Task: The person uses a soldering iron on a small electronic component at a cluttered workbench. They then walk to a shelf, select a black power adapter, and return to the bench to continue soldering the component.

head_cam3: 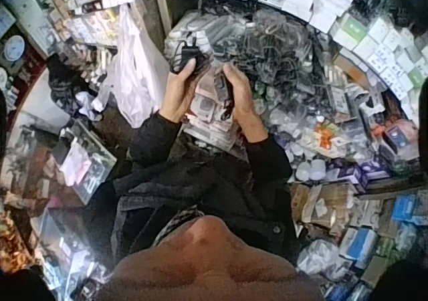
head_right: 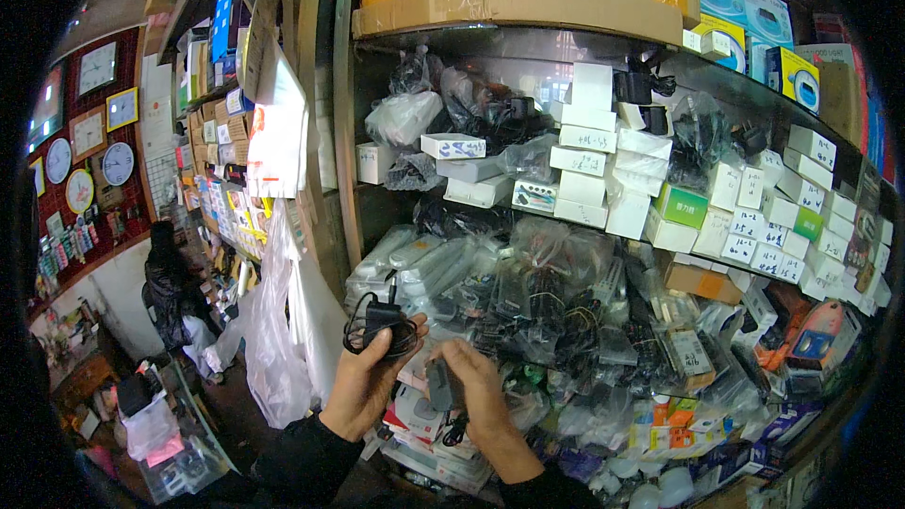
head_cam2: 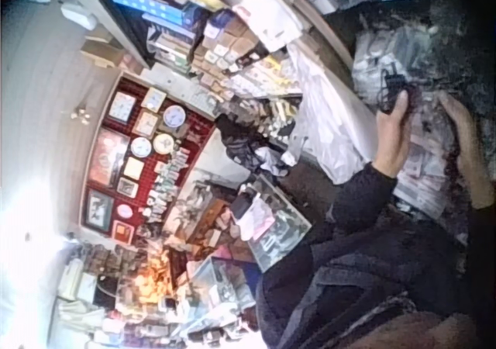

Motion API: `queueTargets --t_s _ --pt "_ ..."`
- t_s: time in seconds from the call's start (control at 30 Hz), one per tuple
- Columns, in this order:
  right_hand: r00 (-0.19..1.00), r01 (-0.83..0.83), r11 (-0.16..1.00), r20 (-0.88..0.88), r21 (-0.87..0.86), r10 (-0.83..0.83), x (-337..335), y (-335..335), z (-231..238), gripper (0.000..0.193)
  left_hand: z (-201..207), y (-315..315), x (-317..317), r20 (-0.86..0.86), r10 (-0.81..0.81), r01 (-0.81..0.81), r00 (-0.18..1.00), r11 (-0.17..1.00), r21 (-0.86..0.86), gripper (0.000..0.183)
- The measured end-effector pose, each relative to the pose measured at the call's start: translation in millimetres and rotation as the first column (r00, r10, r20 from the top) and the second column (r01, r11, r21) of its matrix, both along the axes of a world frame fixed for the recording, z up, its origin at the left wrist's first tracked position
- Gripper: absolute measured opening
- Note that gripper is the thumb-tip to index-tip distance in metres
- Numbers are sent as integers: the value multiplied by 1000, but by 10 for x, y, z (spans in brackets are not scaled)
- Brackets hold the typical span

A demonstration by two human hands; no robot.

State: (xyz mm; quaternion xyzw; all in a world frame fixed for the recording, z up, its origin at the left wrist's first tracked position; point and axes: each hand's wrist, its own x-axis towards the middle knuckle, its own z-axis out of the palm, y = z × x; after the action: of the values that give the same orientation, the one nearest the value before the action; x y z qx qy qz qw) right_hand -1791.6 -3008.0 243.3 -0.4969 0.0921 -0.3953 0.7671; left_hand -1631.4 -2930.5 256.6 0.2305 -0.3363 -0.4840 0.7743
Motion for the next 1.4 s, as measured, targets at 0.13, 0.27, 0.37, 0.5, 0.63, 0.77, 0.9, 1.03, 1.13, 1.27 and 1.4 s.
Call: queueTargets --t_s 0.13,0.27,0.37,0.5,0.63,0.77,0.9,1.03,1.13,1.27,1.4 --pt "960 119 971 -226 -208 -166 41 29 -24 45 -26 0 -22 44 -63 64 997 998 -11 40" --pt "958 63 944 -247 -322 -149 106 68 -37 47 -57 19 -6 87 -146 139 985 987 86 53" --pt "970 78 965 -204 -250 -131 165 92 -77 46 -88 31 43 46 -218 214 975 974 81 55" --pt "955 157 976 -228 -153 -189 203 92 -71 46 -157 52 81 118 -247 243 962 969 45 76" --pt "855 416 856 -188 -308 -483 208 98 108 44 -230 140 -7 -9 -344 342 939 935 -94 83" --pt "705 554 640 -109 -533 -701 248 199 308 37 -341 170 -219 291 -178 195 940 980 -33 71" --pt "560 578 444 -63 -684 -826 296 258 413 41 -395 126 -146 276 -297 294 914 954 51 56" --pt "472 438 381 -152 -814 -868 378 254 478 43 -408 23 0 238 -347 337 907 938 84 39" --pt "232 427 -70 184 -901 -955 475 160 751 48 -433 -7 104 237 -288 289 928 957 31 34" --pt "10 228 -408 421 -884 -907 269 -291 1672 38 -457 9 342 253 -418 404 872 908 108 41" --pt "-97 -27 -616 615 -788 -783 253 -1053 2604 36 -442 52 552 280 -480 470 831 876 109 47"
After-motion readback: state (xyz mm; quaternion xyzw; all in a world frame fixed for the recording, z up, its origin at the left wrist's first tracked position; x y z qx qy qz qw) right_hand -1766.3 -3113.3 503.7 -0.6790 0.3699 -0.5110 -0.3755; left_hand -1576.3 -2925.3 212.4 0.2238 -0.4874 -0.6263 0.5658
